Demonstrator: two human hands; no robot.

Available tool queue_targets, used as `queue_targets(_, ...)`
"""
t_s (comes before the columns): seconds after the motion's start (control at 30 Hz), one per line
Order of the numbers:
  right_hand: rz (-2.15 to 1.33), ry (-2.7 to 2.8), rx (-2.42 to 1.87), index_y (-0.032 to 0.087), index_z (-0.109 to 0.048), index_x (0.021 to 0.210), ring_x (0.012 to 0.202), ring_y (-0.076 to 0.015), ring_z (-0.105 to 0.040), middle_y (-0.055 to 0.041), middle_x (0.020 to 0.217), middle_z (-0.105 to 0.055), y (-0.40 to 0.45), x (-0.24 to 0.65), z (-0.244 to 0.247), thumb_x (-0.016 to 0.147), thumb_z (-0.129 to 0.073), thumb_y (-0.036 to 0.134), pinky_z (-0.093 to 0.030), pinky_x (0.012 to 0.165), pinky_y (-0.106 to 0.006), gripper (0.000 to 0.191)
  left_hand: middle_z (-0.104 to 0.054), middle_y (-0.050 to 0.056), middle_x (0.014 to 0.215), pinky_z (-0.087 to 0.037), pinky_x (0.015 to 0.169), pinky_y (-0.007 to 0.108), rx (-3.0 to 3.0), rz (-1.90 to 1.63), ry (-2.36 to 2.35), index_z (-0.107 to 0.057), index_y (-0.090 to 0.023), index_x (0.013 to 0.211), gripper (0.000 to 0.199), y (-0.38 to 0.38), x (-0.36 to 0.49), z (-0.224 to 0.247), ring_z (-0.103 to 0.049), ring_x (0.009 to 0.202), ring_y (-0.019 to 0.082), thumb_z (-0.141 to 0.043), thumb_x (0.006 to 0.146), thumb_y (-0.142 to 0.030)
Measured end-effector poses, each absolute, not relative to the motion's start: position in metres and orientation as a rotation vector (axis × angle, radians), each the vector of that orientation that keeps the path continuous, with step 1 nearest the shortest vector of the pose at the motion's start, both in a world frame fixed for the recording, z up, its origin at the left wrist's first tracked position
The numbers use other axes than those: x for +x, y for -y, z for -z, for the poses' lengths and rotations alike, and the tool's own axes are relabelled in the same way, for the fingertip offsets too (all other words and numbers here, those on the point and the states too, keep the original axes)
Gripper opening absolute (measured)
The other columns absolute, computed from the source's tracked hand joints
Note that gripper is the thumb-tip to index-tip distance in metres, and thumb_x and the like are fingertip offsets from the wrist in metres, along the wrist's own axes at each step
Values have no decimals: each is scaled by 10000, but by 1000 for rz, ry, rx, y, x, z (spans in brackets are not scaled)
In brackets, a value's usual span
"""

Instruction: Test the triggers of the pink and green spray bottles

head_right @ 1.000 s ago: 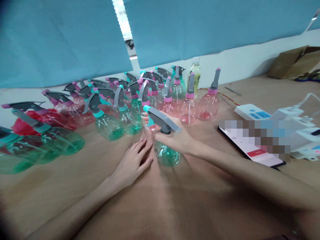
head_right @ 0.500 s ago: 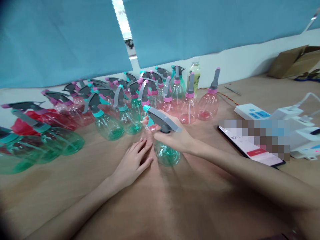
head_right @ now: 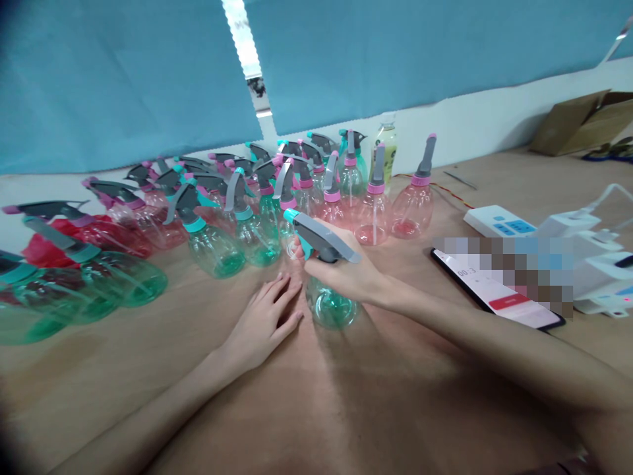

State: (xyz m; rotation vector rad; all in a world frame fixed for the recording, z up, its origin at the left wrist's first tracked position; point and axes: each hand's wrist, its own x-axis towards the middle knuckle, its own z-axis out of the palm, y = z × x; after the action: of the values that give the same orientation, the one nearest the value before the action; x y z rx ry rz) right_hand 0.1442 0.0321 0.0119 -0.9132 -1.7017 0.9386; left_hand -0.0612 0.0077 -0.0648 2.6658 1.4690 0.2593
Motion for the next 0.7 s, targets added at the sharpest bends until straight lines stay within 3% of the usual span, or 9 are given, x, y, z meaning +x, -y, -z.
queue_targets(0.2,-942,1695,-893,232,-524,762,659,-149,-578,5,801,-637,-34,145,-9,650,-495,194,-499,637,-305,122,-420,189,1512,-331,1141,529,2653,-213,-1477,-440,-131,1433,531,-7,-60,63,-354,1423,339,-460,976,-400)
queue_targets(0.43,-904,1758,-848,262,-643,933,866,-215,-678,1,832,-695,-35,146,-5,659,-465,155,-532,810,-366,343,-413,187,1518,-325,1145,534,2654,-234,-1483,-453,-133,1425,534,-7,-61,65,-343,1431,342,-458,974,-420)
queue_targets(0.7,-834,1753,-955,314,-658,1126,865,-256,-682,-11,862,-723,-37,149,2,682,-518,183,-525,824,-431,484,-411,187,1520,-326,1144,534,2641,-234,-1479,-445,-138,1428,532,-7,-61,64,-341,1434,338,-452,975,-415)
